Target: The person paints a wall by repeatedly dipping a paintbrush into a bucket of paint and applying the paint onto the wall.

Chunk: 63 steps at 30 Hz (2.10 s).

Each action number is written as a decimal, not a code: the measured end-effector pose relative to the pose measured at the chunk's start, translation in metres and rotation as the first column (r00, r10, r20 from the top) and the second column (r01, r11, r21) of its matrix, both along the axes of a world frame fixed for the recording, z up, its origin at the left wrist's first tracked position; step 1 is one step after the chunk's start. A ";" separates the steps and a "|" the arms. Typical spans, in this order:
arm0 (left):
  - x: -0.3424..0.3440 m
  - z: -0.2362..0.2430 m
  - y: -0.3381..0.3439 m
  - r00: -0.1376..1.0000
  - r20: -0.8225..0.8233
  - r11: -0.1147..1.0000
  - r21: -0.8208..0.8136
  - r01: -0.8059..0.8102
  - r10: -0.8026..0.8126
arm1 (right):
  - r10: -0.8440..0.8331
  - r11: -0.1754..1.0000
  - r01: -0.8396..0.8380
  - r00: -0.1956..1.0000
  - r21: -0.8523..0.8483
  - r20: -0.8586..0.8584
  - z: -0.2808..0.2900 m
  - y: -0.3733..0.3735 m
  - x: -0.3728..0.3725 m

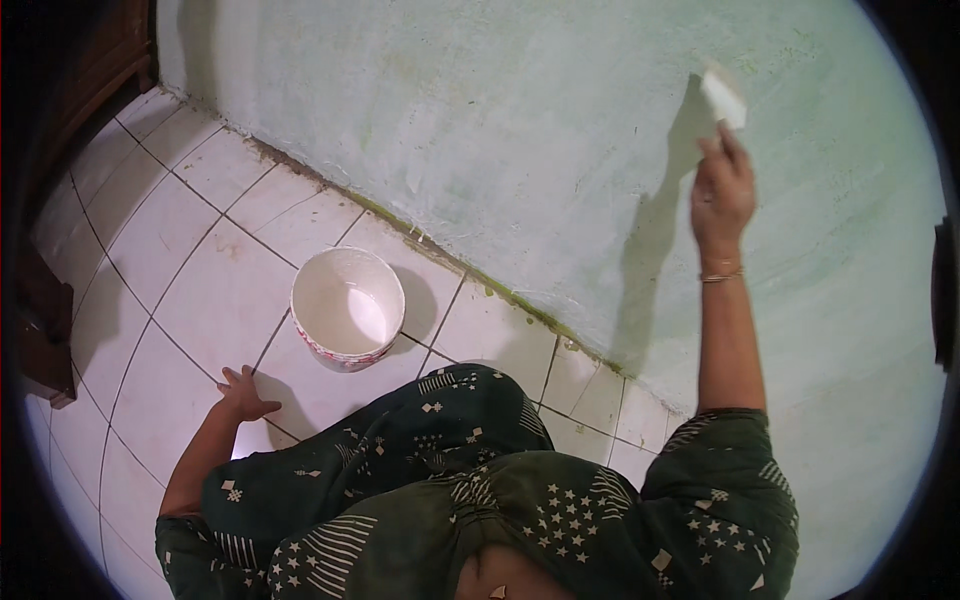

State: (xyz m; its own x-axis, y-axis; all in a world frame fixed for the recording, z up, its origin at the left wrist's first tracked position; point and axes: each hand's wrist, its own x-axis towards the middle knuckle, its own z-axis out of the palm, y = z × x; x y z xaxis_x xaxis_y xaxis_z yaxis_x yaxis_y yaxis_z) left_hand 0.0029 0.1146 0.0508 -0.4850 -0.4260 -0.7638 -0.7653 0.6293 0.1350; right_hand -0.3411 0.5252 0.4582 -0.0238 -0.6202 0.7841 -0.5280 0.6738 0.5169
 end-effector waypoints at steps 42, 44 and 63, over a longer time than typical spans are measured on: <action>0.021 -0.009 -0.010 0.991 -0.132 0.998 0.057 0.036 -0.028 | -0.177 0.922 -0.181 0.589 0.342 0.788 -0.244 -0.055 0.000; 0.022 -0.013 -0.014 0.993 -0.118 0.998 0.057 0.018 -0.011 | -0.222 0.902 -0.248 0.434 0.352 0.873 -0.253 -0.059 -0.008; 0.007 -0.004 -0.004 0.997 -0.076 0.999 0.040 -0.016 0.019 | -0.042 0.999 0.045 0.994 0.025 -0.101 0.040 -0.150 -0.065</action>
State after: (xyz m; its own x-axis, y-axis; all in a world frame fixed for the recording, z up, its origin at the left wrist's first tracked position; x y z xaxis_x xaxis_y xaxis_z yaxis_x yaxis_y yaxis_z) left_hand 0.0095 0.1105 0.0471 -0.5357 -0.4048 -0.7411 -0.7624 0.6092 0.2184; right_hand -0.4062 0.3748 0.4981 0.0264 -0.6416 0.7666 -0.4429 0.6800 0.5844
